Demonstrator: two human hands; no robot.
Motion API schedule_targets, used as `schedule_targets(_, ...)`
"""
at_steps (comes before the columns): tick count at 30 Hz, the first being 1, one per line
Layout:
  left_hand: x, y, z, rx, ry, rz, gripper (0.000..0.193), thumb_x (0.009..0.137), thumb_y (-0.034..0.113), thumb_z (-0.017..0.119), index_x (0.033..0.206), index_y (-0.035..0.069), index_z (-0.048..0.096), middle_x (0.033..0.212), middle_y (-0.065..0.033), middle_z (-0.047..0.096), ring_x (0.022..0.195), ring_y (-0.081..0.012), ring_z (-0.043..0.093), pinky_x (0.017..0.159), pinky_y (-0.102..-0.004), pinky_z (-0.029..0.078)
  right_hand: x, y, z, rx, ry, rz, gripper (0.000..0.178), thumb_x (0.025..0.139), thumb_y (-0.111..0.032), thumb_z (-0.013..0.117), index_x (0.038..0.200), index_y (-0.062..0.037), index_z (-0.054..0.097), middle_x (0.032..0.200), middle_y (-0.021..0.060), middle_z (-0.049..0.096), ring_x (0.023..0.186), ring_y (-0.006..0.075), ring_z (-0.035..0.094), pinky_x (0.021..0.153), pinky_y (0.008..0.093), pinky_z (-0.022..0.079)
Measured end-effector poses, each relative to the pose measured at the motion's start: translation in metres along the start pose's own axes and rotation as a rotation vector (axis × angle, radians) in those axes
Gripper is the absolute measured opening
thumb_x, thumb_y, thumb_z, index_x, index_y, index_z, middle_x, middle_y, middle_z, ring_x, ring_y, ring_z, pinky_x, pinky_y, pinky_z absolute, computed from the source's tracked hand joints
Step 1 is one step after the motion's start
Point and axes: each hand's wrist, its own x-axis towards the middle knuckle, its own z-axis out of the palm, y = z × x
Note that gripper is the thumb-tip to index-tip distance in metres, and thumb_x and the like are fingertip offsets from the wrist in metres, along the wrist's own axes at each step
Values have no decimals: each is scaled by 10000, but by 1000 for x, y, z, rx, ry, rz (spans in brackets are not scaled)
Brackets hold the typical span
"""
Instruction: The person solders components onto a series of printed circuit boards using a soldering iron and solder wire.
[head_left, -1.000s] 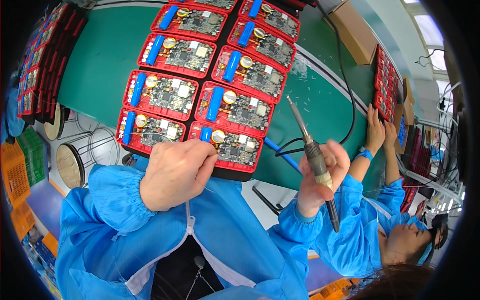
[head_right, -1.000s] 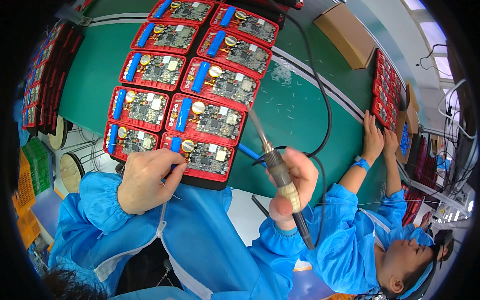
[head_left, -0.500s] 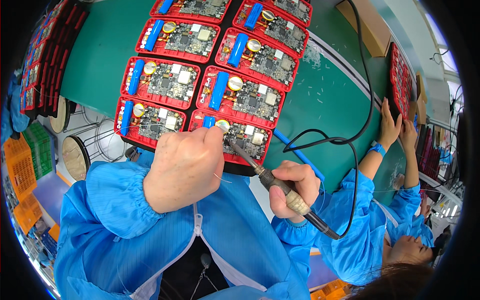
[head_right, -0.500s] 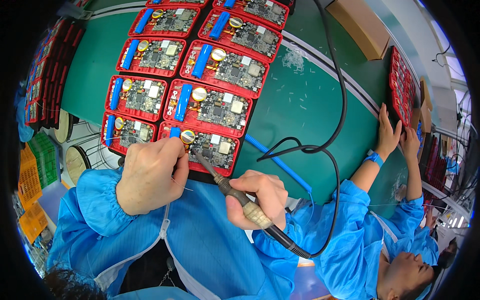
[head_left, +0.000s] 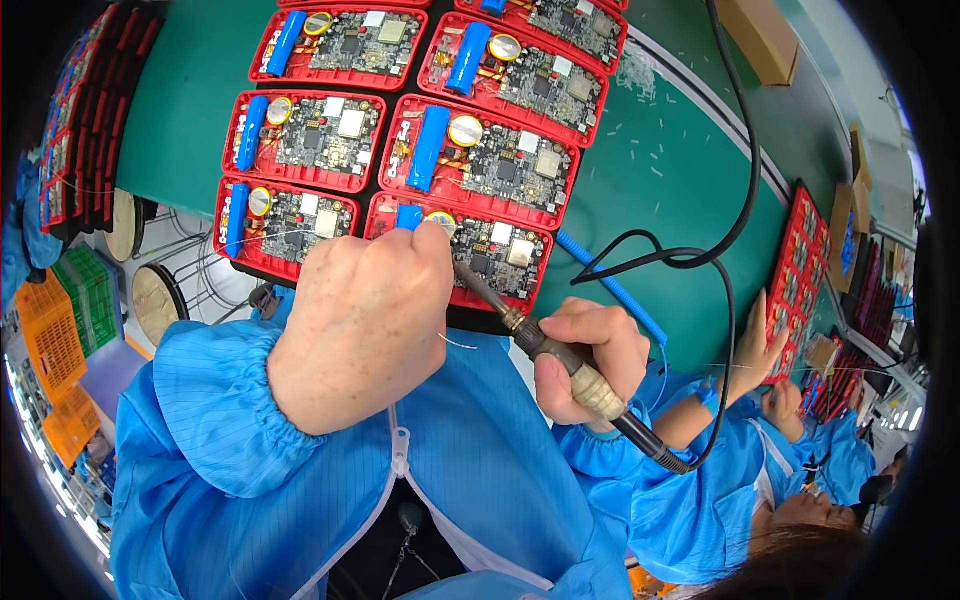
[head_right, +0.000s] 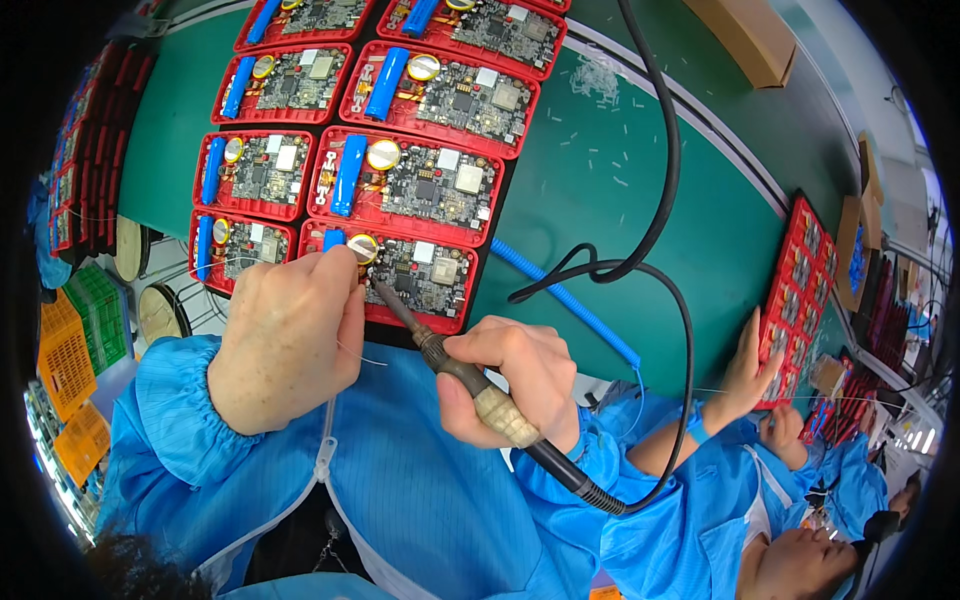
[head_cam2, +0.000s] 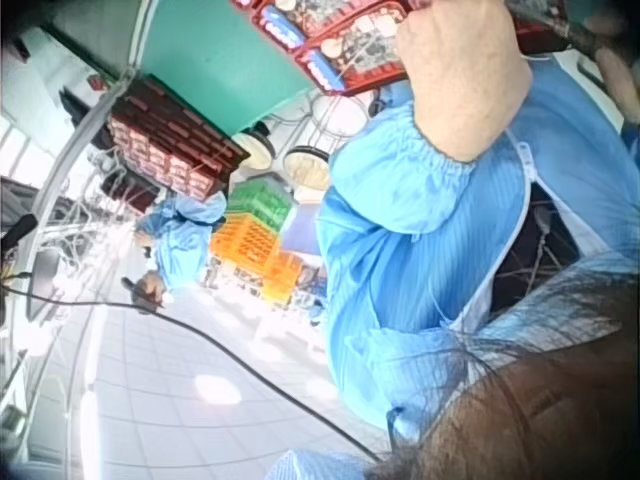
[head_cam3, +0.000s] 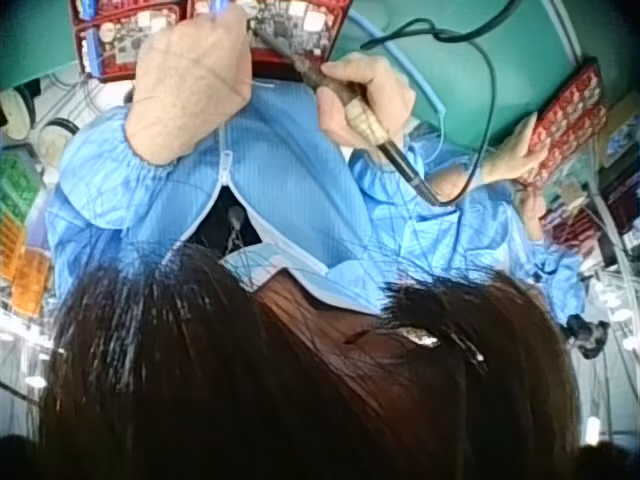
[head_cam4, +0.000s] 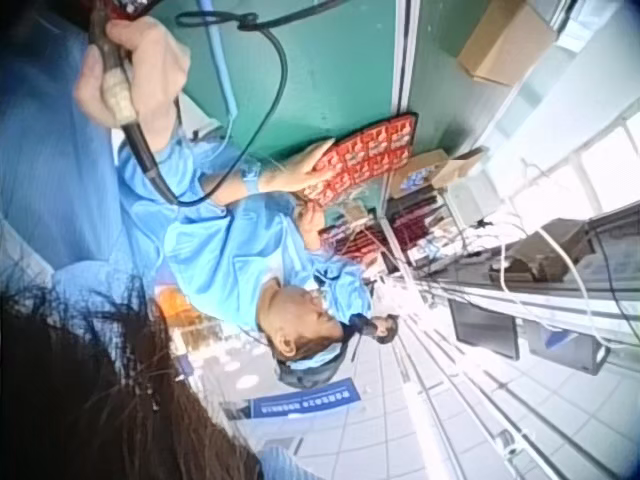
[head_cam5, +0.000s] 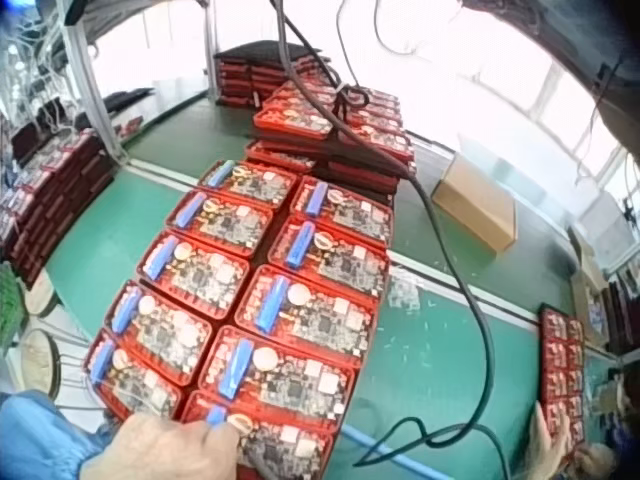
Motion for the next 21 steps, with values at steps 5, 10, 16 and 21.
schedule_targets(5, 0, 2, 2, -1, 4, -21, 130, 768, 17, 581, 768, 13, 451, 618, -149, 534, 518, -357, 539, 464, -448, 411, -3, 5, 2, 24, 8, -23, 224, 643, -7, 651, 836, 52, 552, 562, 100, 557, 456, 199, 565, 416, 268, 416)
schedule_targets(10, -1, 3, 2, -6, 23, -17, 120, 770, 2, 575, 770, 9, 455, 633, -151, 536, 535, -359, 545, 474, -450, 414, -7, -1, -4, 70, 64, -7, 240, 658, -8, 661, 859, 60, 550, 564, 110, 560, 450, 207, 558, 415, 274, 412)
schedule_targets(16, -3, -2, 7, -45, 96, -5, 127, 763, -2, 601, 765, 27, 478, 602, -135, 539, 510, -341, 540, 461, -439, 406, -9, -2, -2, 45, 49, 24, 246, 648, -11, 661, 858, 58, 551, 568, 109, 566, 455, 207, 565, 417, 271, 415)
schedule_targets(21, -6, -7, 5, -145, 95, 9, 126, 791, 51, 589, 760, 11, 474, 613, -151, 538, 509, -353, 554, 451, -442, 439, -10, 0, 2, 3, 56, 20, 246, 629, -14, 666, 847, 37, 563, 577, 99, 574, 475, 199, 588, 432, 262, 435)
